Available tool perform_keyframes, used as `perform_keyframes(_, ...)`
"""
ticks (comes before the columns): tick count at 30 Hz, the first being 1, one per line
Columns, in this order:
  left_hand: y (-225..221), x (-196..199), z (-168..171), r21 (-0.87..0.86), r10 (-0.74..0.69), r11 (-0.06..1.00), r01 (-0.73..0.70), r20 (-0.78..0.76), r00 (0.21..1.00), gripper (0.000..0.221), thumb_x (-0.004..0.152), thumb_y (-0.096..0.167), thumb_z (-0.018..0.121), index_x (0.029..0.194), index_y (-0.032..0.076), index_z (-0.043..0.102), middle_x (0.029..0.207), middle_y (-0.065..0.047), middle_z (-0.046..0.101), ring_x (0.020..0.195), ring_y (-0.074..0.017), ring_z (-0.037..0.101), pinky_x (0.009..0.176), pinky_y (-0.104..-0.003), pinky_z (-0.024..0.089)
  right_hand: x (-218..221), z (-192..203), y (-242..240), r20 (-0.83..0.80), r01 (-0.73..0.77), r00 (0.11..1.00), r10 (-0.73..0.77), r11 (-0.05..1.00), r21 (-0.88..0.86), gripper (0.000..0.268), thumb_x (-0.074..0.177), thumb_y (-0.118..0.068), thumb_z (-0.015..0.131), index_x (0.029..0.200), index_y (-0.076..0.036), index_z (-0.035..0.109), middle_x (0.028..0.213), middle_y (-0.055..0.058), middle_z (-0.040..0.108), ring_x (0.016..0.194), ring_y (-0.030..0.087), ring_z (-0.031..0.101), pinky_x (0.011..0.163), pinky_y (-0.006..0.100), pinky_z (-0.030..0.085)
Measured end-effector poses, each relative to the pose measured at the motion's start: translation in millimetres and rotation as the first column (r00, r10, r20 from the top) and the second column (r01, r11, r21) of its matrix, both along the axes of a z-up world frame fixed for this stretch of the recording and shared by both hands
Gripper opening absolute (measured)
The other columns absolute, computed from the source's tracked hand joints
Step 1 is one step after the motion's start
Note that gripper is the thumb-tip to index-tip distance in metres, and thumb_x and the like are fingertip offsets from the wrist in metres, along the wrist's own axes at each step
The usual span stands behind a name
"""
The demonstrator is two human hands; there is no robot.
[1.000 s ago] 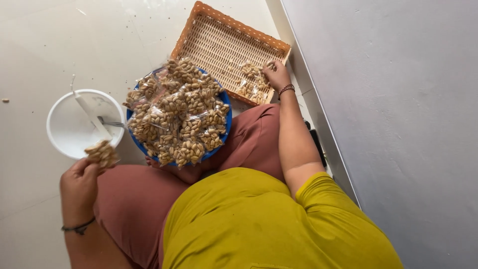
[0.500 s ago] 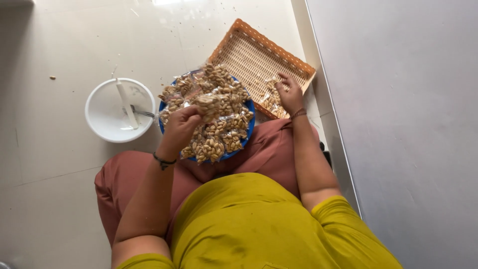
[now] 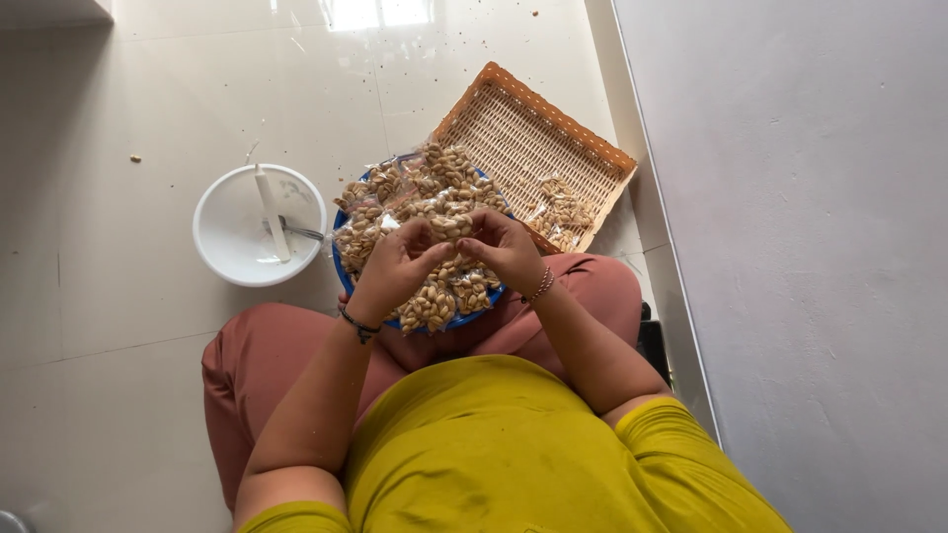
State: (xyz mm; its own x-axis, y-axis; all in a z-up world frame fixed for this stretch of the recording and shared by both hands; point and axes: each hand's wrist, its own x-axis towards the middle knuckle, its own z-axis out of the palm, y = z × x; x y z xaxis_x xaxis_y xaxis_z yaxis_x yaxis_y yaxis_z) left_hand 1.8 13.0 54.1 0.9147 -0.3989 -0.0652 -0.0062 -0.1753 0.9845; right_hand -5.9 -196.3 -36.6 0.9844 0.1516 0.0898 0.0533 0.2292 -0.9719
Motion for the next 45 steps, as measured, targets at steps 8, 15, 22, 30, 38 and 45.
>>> perform_keyframes(8,-19,12,-19,-0.363,0.171,0.916,-0.169,-0.027,0.985,0.017,0.087,0.002,0.081,0.101,0.0,0.072,0.078,-0.008,0.07,0.082,-0.013,0.07,0.074,-0.031,0.062,8,19,0,0.107,-0.011,0.994,0.012,1.0,-0.008,0.042,0.09,0.0,0.078,0.128,0.003,0.06,0.102,0.012,0.067,0.089,0.017,0.072,0.067,0.027,0.061)
perform_keyframes(15,-25,15,-36,-0.507,0.155,0.848,-0.157,-0.046,0.987,0.019,0.091,0.003,0.079,0.108,0.0,0.072,0.082,-0.008,0.071,0.082,-0.0121,0.071,0.078,-0.032,0.064,4,21,10,0.14,0.102,0.984,-0.106,0.994,0.035,0.026,0.092,0.001,0.076,0.114,0.003,0.063,0.088,0.01,0.064,0.084,0.013,0.067,0.067,0.025,0.059)
perform_keyframes(22,-25,6,-46,-0.607,0.123,0.772,-0.189,-0.15,0.981,0.017,0.091,-0.002,0.076,0.105,-0.005,0.066,0.083,-0.011,0.068,0.08,-0.0187,0.073,0.077,-0.038,0.066,0,30,19,0.168,0.097,0.981,-0.098,0.995,0.012,0.02,0.09,0.003,0.076,0.106,0.002,0.064,0.086,0.009,0.065,0.085,0.013,0.065,0.066,0.026,0.057)
perform_keyframes(30,-23,2,-60,-0.547,0.1,0.818,-0.176,-0.167,0.981,0.032,0.097,0.027,0.074,0.112,0.0,0.067,0.093,-0.01,0.069,0.088,-0.0187,0.071,0.081,-0.037,0.063,14,26,6,0.913,0.776,0.407,0.021,0.52,-0.358,0.013,0.082,-0.002,0.076,0.085,-0.014,0.074,0.088,0.002,0.065,0.087,0.024,0.064,0.078,0.039,0.053)
perform_keyframes(38,-19,6,-45,-0.538,0.21,0.804,-0.254,-0.143,0.967,0.018,0.095,0.011,0.076,0.107,-0.002,0.07,0.086,-0.012,0.073,0.081,-0.0167,0.072,0.072,-0.033,0.064,5,44,12,0.617,0.358,0.78,-0.1,0.881,-0.309,0.048,0.088,-0.012,0.071,0.134,-0.012,0.057,0.149,0.014,0.048,0.132,0.03,0.05,0.104,0.043,0.047)
perform_keyframes(45,-27,4,-40,-0.539,0.209,0.816,-0.209,-0.062,0.976,0.022,0.09,0.009,0.081,0.107,0.0,0.07,0.09,-0.011,0.074,0.086,-0.0152,0.073,0.075,-0.032,0.064,6,45,10,0.165,0.093,0.983,-0.085,0.995,-0.044,0.024,0.092,0.001,0.073,0.114,0.004,0.064,0.084,0.008,0.065,0.079,0.01,0.064,0.066,0.023,0.057)
